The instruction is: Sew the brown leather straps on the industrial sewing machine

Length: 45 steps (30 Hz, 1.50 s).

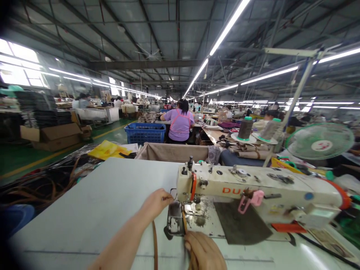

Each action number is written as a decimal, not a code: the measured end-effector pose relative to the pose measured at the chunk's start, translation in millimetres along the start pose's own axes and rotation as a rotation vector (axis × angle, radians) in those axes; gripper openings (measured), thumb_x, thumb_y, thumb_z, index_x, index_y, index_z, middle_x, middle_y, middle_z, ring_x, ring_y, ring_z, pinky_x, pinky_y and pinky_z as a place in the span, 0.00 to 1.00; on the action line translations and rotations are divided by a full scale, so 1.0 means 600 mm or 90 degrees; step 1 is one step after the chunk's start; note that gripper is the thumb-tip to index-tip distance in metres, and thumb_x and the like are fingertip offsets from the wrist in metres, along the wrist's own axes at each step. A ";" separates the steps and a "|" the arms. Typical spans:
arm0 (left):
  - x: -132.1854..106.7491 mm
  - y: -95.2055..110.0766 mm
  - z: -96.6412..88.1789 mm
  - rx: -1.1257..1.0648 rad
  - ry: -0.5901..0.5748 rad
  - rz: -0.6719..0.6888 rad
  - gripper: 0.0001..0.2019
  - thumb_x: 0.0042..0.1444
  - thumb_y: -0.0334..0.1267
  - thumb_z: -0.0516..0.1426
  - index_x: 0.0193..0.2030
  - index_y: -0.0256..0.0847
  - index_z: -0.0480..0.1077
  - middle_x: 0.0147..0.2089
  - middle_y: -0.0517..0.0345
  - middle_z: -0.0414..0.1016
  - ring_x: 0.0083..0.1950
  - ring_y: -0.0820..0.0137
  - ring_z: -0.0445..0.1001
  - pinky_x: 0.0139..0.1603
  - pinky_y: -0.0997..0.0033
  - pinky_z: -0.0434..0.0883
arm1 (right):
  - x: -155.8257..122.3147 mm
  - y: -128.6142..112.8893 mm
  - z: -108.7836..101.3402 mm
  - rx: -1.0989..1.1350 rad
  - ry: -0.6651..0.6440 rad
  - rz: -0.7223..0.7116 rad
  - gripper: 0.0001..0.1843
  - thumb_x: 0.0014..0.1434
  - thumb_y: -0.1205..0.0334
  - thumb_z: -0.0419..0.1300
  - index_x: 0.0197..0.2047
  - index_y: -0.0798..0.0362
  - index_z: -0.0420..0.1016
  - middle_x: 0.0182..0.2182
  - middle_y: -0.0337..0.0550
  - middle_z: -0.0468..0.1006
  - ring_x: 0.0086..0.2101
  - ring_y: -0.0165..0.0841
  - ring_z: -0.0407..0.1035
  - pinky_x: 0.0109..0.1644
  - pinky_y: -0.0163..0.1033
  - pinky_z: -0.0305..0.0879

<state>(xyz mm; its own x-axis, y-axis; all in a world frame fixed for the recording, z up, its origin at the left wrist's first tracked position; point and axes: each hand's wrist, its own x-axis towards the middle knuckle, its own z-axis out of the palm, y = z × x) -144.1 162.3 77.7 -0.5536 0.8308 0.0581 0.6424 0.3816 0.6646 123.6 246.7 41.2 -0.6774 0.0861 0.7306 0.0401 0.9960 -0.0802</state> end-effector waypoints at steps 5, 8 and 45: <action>-0.002 -0.002 -0.003 0.012 0.005 -0.002 0.12 0.62 0.43 0.60 0.45 0.45 0.85 0.47 0.51 0.82 0.51 0.61 0.78 0.51 0.67 0.69 | 0.015 -0.026 -0.011 0.040 -0.026 0.075 0.14 0.76 0.60 0.52 0.46 0.46 0.79 0.41 0.42 0.85 0.41 0.37 0.82 0.45 0.39 0.80; -0.002 -0.005 -0.009 0.022 0.027 -0.007 0.13 0.64 0.44 0.59 0.44 0.42 0.85 0.47 0.48 0.83 0.51 0.59 0.79 0.51 0.66 0.69 | 0.025 -0.043 -0.012 0.078 -0.021 0.089 0.14 0.76 0.62 0.50 0.44 0.46 0.77 0.37 0.41 0.84 0.38 0.36 0.81 0.42 0.37 0.78; -0.004 -0.012 -0.004 -0.022 0.002 0.021 0.06 0.60 0.37 0.61 0.35 0.42 0.80 0.43 0.53 0.80 0.46 0.61 0.76 0.48 0.66 0.69 | -0.032 -0.118 -0.108 0.424 -0.175 0.396 0.26 0.76 0.44 0.51 0.33 0.50 0.76 0.33 0.45 0.82 0.43 0.39 0.79 0.48 0.38 0.73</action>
<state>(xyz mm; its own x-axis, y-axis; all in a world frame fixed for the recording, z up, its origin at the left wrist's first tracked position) -148.6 156.5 74.7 -0.5344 0.8412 0.0821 0.6415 0.3404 0.6874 181.5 175.9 76.5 -0.8282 0.5025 0.2480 0.0823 0.5469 -0.8332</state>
